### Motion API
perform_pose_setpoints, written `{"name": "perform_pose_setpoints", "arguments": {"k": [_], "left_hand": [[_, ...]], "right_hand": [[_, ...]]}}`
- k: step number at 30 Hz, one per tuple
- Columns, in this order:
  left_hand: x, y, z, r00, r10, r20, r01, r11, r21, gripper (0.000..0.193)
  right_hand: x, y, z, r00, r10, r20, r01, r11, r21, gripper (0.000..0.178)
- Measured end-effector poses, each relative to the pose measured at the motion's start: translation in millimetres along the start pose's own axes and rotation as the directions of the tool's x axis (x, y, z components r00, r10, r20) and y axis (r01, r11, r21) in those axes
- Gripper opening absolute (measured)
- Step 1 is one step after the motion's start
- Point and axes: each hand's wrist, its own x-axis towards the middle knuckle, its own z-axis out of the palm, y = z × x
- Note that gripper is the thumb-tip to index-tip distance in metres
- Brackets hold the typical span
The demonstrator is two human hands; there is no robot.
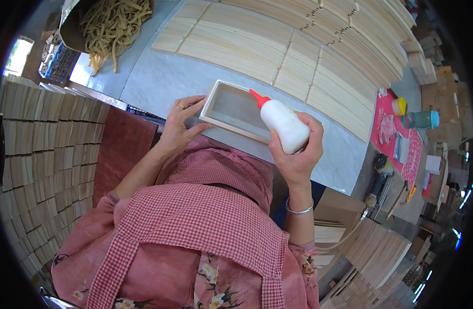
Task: Assembling small wooden boxes using glue and a pneumatic nail gun.
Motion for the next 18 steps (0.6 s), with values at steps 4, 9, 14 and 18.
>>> {"name": "perform_pose_setpoints", "arguments": {"k": [4,9,14,18], "left_hand": [[0.9,2.8,-1.0,1.000,-0.015,0.010,0.015,1.000,-0.008,0.063],[0.8,2.7,0.5,0.999,-0.034,0.016,0.034,0.999,-0.020,0.062],[0.9,4.2,0.7,0.999,-0.044,0.020,0.044,0.998,-0.039,0.062],[1.8,4.4,1.5,0.999,-0.031,0.012,0.032,0.999,-0.024,0.061]], "right_hand": [[-10.3,4.3,-21.5,0.998,0.047,-0.044,-0.048,0.998,-0.034,0.060],[-24.0,10.1,-48.0,0.990,0.103,-0.101,-0.112,0.990,-0.085,0.059],[-34.6,17.2,-71.3,0.976,0.149,-0.160,-0.170,0.977,-0.127,0.058],[-41.7,21.7,-84.7,0.962,0.171,-0.213,-0.207,0.965,-0.160,0.058]]}}
